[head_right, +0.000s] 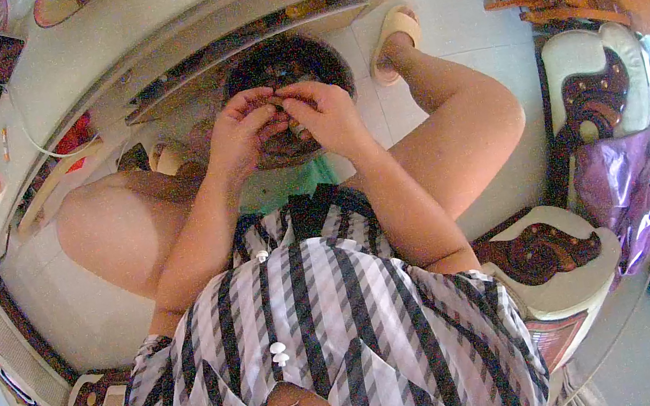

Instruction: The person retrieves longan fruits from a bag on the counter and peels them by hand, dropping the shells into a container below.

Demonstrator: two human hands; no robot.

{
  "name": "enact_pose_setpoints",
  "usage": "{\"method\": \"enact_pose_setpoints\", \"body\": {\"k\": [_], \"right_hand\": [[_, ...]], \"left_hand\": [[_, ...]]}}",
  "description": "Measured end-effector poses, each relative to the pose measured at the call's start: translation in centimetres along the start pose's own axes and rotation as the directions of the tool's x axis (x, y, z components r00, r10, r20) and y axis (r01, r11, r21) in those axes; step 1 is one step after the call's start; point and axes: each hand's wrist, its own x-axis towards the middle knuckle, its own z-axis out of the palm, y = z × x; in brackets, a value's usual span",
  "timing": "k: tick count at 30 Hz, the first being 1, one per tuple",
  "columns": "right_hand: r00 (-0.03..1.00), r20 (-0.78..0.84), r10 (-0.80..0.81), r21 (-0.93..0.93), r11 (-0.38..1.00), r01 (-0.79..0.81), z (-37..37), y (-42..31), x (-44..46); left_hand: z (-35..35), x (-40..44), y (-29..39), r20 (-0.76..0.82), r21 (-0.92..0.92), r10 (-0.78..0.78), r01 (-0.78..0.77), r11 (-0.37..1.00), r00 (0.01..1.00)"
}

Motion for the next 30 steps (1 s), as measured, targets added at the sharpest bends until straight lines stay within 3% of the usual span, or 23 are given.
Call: {"method": "enact_pose_setpoints", "body": {"k": [2, 5, 7, 11, 14, 17, 18, 19, 21, 24, 27, 30], "right_hand": [[0.995, 0.002, -0.102, -0.035, 0.994, 0.102, 0.1, -0.1, 0.0], [0.996, -0.048, -0.069, -0.181, 0.982, 0.059, -0.1, 0.6, 0.2], [0.997, -0.063, -0.046, -0.136, 0.99, 0.037, -0.2, 0.9, 0.3], [0.991, -0.101, -0.082, -0.13, 0.989, 0.069, -0.1, 0.6, 0.3], [0.993, -0.117, -0.017, -0.108, 0.994, 0.004, 0.1, -0.2, 0.1], [0.979, -0.173, 0.103, 0.208, 0.976, -0.066, 0.0, -0.1, 0.4], [0.973, -0.18, 0.142, 0.182, 0.977, -0.109, -0.2, 0.2, 0.5], [0.974, -0.225, 0.001, 0.003, 1.0, 0.0, -0.3, 0.6, 0.7], [0.927, -0.237, -0.29, -0.359, 0.913, 0.193, -0.2, 1.0, 1.0], [0.905, -0.195, -0.378, -0.441, 0.858, 0.263, 0.2, -0.7, 0.2], [0.838, -0.057, -0.543, -0.601, 0.689, 0.405, 0.9, -1.2, -0.1], [0.831, -0.091, -0.549, -0.584, 0.706, 0.401, 1.3, -0.6, -0.1]], "left_hand": [[-0.2, 0.1, -0.3, -0.005, -0.02, -0.001, 0.001, 1.0, 1.0], [-0.4, 0.2, -0.5, 0.013, 0.047, 0.019, -0.019, 0.999, 1.0], [-0.4, 0.1, -0.3, -0.004, 0.085, 0.0, 0.0, 0.996, 1.0], [-0.2, 0.0, -0.1, 0.025, -0.053, -0.042, 0.043, 0.998, 0.999], [-0.2, 0.1, -0.4, 0.004, -0.104, -0.057, 0.057, 0.993, 0.998], [-0.2, 0.0, -0.2, -0.049, -0.219, -0.096, 0.083, 0.972, 0.994], [0.0, -0.1, 0.1, -0.046, -0.268, -0.113, 0.097, 0.959, 0.993], [0.2, -0.2, 0.3, -0.042, -0.316, -0.13, 0.11, 0.942, 0.991], [-0.1, -0.1, 0.2, -0.03, -0.331, -0.153, 0.135, 0.934, 0.988], [-0.2, -0.3, 0.0, -0.021, -0.353, -0.154, 0.136, 0.925, 0.988], [-0.3, -0.2, -0.6, -0.022, -0.331, -0.146, 0.131, 0.935, 0.989], [0.0, -0.3, -0.5, -0.025, -0.306, -0.175, 0.159, 0.939, 0.984]]}}
